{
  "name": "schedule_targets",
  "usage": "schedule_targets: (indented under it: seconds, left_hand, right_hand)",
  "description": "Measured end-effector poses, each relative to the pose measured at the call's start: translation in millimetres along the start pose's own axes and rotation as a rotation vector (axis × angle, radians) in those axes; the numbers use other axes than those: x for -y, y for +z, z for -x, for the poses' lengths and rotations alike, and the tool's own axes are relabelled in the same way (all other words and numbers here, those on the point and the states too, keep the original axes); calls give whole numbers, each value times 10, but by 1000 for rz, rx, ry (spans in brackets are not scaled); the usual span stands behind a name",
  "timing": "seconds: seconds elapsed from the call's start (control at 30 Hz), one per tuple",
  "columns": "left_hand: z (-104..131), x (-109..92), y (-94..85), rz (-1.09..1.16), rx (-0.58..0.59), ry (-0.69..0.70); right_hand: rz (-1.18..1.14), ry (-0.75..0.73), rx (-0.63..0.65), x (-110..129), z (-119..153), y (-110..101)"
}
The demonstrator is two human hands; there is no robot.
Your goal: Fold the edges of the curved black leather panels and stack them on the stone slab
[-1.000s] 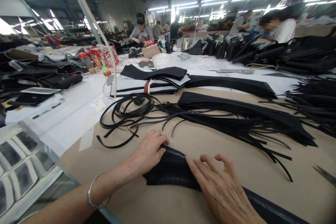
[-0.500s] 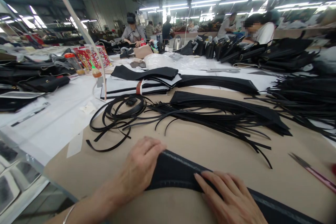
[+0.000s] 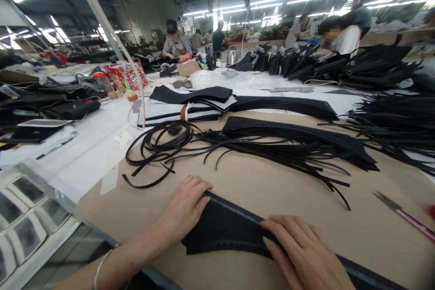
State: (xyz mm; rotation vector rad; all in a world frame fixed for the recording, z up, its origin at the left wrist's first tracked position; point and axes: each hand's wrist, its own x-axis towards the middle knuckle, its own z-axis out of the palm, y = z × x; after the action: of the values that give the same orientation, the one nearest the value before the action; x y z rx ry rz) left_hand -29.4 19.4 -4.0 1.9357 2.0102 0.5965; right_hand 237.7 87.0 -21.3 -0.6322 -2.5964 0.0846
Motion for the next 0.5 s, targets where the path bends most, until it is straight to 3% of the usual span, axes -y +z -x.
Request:
schedule_targets:
  seconds: [0.2,0.5]
  left_hand:
    - [-254,171,-46,-106,82,26]
    - [-312,165,-104,-110,165,70]
  right_hand:
    - [-117,233,234,318,-660,298]
    - [-54,327,364,373,-871,397]
